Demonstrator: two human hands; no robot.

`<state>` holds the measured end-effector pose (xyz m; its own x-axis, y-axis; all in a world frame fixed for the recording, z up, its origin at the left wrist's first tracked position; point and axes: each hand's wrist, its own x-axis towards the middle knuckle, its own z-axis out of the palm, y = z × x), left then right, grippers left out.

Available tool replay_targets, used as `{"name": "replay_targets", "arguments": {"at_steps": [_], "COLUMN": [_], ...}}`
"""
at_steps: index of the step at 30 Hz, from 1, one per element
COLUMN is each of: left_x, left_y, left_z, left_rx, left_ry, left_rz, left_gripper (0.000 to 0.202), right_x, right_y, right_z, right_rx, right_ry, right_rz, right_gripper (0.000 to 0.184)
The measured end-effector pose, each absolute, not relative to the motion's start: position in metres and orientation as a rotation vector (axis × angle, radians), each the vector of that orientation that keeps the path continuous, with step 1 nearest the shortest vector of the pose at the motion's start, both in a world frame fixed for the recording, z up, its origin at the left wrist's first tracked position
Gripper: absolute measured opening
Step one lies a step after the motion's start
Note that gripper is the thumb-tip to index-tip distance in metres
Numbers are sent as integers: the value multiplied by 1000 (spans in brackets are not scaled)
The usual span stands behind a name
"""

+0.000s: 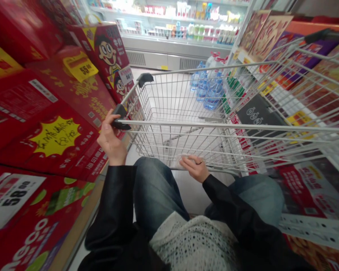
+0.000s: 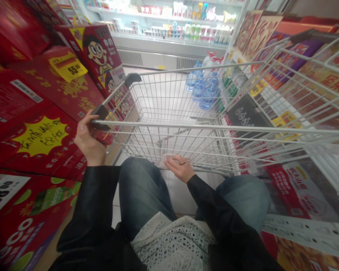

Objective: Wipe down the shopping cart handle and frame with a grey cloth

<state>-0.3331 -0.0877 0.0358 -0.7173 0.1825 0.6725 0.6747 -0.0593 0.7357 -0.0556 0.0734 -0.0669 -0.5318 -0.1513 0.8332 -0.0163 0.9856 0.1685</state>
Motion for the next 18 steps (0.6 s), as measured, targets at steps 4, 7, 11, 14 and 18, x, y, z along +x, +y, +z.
{"name": "replay_targets", "arguments": {"at_steps": [4,7,11,14,18], "left_x": [-330,-328,-326,-325,-326], "left_y": [-86,-84,-82,-82,-85], "left_z": [38,40,42,43,44], "left_rx": [-856,-822,-805,-815,-824], "left_ry": [-1757,-1771,-1740,-1749,-1786], "left_rz": [-1930,-1900,-1926,-1932,-1906], "left_gripper": [49,50,50,50,50], "right_x": [-44,-36,-31,-32,-32], "right_y": [94,104,96,89,88], "right_z": [7,48,5,-59,-84], "right_rx": [-81,-204,-176,-7,30], "right_ry": [-1932,-1734,-1916,-2110,-2126], "right_rz": [-201,-277,-272,-254,-262], "right_gripper": [51,55,46,36,34]}}
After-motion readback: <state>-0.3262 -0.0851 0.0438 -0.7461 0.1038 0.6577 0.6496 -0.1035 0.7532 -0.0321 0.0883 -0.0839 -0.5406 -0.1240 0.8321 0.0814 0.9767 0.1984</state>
